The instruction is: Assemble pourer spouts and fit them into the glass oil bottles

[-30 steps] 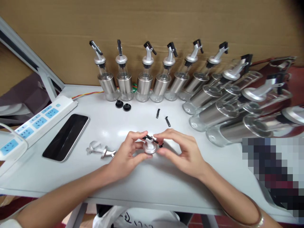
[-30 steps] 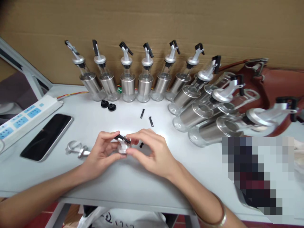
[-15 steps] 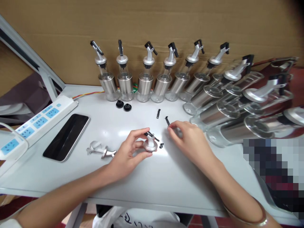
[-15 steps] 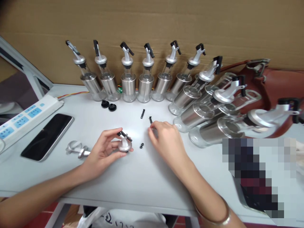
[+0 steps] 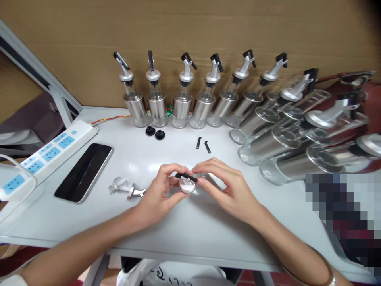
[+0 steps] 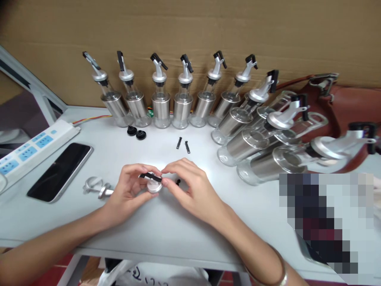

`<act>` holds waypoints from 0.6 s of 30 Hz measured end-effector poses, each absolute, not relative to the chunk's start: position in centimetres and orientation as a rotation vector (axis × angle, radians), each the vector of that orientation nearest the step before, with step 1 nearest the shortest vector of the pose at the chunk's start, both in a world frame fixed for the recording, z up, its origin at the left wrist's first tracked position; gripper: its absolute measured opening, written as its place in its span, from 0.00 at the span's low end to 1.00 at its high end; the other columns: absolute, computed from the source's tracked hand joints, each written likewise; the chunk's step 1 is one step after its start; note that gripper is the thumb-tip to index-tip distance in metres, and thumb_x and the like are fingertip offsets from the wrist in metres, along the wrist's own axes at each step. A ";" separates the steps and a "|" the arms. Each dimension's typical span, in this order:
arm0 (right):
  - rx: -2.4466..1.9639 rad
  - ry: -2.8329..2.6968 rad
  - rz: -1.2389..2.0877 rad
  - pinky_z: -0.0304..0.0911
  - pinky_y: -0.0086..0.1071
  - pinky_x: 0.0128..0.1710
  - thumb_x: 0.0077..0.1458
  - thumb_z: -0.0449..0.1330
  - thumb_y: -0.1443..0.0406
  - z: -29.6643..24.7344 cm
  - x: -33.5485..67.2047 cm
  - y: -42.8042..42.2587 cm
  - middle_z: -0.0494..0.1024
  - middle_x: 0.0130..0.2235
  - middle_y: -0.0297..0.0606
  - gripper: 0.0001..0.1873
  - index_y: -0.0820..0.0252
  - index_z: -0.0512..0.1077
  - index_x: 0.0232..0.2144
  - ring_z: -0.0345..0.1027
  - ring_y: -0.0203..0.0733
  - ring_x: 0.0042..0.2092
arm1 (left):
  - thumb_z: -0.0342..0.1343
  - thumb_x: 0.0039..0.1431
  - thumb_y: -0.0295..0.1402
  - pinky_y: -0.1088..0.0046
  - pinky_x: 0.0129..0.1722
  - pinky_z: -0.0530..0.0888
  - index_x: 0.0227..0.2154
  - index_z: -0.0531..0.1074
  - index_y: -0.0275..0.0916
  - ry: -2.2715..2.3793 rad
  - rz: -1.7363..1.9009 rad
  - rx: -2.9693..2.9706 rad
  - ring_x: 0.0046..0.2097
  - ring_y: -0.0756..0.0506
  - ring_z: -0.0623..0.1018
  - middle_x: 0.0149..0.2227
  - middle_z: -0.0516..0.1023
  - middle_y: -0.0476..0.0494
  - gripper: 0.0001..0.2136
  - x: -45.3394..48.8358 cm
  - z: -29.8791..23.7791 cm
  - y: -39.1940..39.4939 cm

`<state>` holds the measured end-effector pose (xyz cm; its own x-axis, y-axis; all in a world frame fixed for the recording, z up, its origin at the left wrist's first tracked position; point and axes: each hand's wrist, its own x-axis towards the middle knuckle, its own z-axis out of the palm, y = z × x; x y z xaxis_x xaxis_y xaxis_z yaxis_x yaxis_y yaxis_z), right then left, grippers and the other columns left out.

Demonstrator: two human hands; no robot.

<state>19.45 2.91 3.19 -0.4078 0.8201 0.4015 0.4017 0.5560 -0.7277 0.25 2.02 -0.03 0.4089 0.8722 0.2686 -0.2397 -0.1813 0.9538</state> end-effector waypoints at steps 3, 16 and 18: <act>-0.943 -1.982 0.722 0.65 0.35 0.41 0.60 0.57 0.71 3.1 19.4 2.8 0.78 0.38 0.39 0.08 0.59 0.73 0.41 0.70 0.41 0.40 | 0.58 0.57 0.16 0.80 0.46 0.73 0.47 0.63 0.52 0.634 1.105 1.413 0.43 0.55 0.76 0.47 0.68 0.53 0.23 0.2 -0.1 1.9; -0.970 -1.989 0.770 0.65 0.36 0.37 0.57 0.60 0.70 3.4 19.6 2.8 0.74 0.34 0.38 0.04 0.58 0.75 0.33 0.69 0.41 0.37 | 0.57 0.58 0.21 0.71 0.47 0.75 0.48 0.64 0.47 0.707 0.999 1.426 0.45 0.49 0.77 0.48 0.71 0.47 0.18 0.0 -0.1 2.0; -0.983 -1.974 0.781 0.65 0.35 0.37 0.57 0.60 0.70 3.4 19.6 2.9 0.74 0.33 0.37 0.04 0.58 0.74 0.31 0.69 0.40 0.36 | 0.58 0.58 0.23 0.70 0.46 0.76 0.48 0.64 0.46 0.741 0.969 1.407 0.44 0.49 0.77 0.47 0.72 0.46 0.18 -0.1 -0.1 2.0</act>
<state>19.58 2.87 3.37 -0.3955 0.8410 0.3691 0.3610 0.5119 -0.7795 -0.11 2.04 -0.14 0.4476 0.8855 0.1246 -0.1115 -0.0830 0.9903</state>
